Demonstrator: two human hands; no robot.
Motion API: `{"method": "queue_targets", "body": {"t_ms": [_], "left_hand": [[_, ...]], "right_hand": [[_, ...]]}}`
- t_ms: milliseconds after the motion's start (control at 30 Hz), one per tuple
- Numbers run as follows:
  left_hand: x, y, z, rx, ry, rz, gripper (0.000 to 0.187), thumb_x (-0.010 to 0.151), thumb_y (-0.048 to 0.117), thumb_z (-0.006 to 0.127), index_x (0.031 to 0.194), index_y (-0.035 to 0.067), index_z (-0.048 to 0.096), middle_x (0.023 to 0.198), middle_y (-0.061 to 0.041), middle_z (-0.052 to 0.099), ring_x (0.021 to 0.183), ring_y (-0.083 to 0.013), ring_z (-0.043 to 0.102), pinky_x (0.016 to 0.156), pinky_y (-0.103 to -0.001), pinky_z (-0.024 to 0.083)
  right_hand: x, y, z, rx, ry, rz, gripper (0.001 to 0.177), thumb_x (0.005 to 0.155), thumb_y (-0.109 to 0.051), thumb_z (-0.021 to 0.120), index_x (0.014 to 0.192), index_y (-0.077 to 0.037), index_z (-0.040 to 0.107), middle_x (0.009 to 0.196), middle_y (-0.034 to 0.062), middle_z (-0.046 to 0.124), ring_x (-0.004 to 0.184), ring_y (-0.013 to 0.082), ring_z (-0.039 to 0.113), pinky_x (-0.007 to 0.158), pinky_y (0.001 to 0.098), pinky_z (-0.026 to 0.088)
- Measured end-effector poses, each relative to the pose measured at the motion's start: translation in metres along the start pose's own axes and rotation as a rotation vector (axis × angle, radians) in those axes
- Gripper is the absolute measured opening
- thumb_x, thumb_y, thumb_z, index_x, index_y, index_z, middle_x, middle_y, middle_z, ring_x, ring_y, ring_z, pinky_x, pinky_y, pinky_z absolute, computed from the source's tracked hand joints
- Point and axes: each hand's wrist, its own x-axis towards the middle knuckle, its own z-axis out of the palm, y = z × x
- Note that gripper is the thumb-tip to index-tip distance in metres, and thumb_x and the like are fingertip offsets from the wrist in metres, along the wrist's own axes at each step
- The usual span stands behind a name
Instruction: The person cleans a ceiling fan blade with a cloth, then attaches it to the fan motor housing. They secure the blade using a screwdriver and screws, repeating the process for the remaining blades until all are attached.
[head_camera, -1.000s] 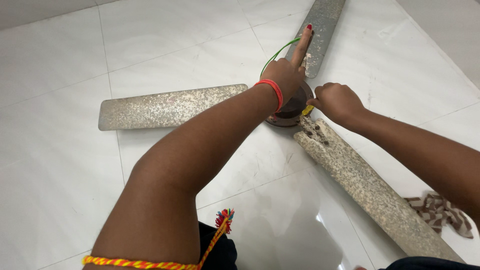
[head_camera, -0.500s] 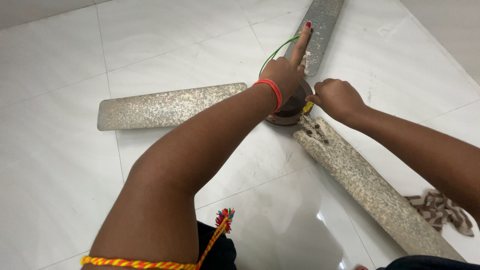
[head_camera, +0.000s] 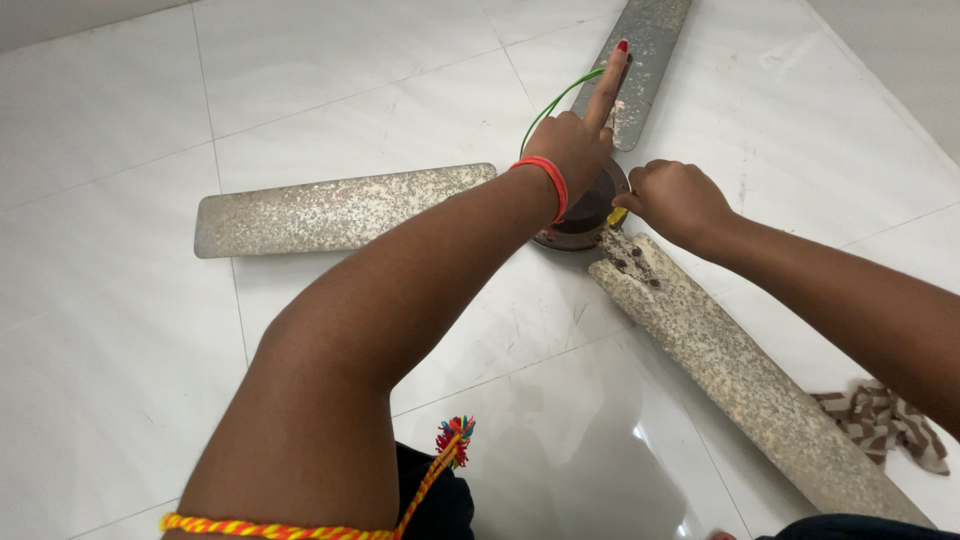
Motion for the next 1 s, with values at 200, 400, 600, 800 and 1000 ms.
{"method": "queue_targets", "body": {"t_ms": [200, 400, 600, 800, 1000], "left_hand": [[0.009, 0.002, 0.013, -0.058, 0.033, -0.018, 0.033, 0.091, 0.006, 0.069, 0.124, 0.011, 0.070, 0.164, -0.026, -0.015, 0.088, -0.0266, 0.074, 0.073, -0.037, 0.063], [0.005, 0.005, 0.019, -0.108, 0.076, -0.011, 0.029, 0.093, 0.011, 0.072, 0.123, 0.009, 0.073, 0.164, -0.022, 0.002, 0.099, -0.0268, 0.074, 0.078, -0.040, 0.063], [0.002, 0.002, 0.000, 0.003, -0.048, -0.020, 0.034, 0.093, 0.007, 0.069, 0.127, 0.012, 0.070, 0.165, -0.027, -0.018, 0.093, -0.0241, 0.074, 0.077, -0.036, 0.063], [0.000, 0.002, -0.004, -0.017, 0.001, -0.026, 0.040, 0.090, 0.007, 0.070, 0.129, 0.015, 0.067, 0.163, -0.026, -0.018, 0.090, -0.0250, 0.074, 0.075, -0.037, 0.063], [-0.007, 0.007, 0.005, -0.038, 0.060, -0.003, 0.026, 0.091, 0.012, 0.072, 0.117, 0.010, 0.073, 0.163, -0.024, 0.002, 0.095, -0.0251, 0.072, 0.076, -0.039, 0.063]], "right_hand": [[-0.005, -0.007, -0.003, 0.000, -0.074, 0.013, 0.038, 0.090, -0.039, 0.074, 0.088, -0.002, 0.070, 0.085, 0.0145, 0.071, 0.073, 0.0303, 0.073, 0.068, 0.0418, 0.060], [-0.002, -0.007, -0.011, -0.008, -0.121, 0.028, 0.039, 0.087, -0.042, 0.074, 0.089, -0.003, 0.073, 0.085, 0.0154, 0.072, 0.078, 0.0319, 0.072, 0.070, 0.0437, 0.059], [0.000, -0.007, -0.013, -0.072, -0.247, 0.080, 0.047, 0.087, -0.049, 0.073, 0.089, -0.002, 0.074, 0.087, 0.0144, 0.074, 0.080, 0.0291, 0.074, 0.072, 0.0412, 0.061], [-0.001, -0.004, -0.012, -0.045, -0.262, 0.086, 0.044, 0.086, -0.046, 0.075, 0.090, -0.003, 0.074, 0.088, 0.0146, 0.075, 0.082, 0.0298, 0.075, 0.074, 0.0412, 0.060], [-0.004, -0.003, -0.004, 0.049, -0.095, -0.012, 0.034, 0.085, -0.035, 0.077, 0.092, -0.002, 0.073, 0.090, 0.0144, 0.072, 0.080, 0.0312, 0.073, 0.072, 0.0436, 0.060]]}}
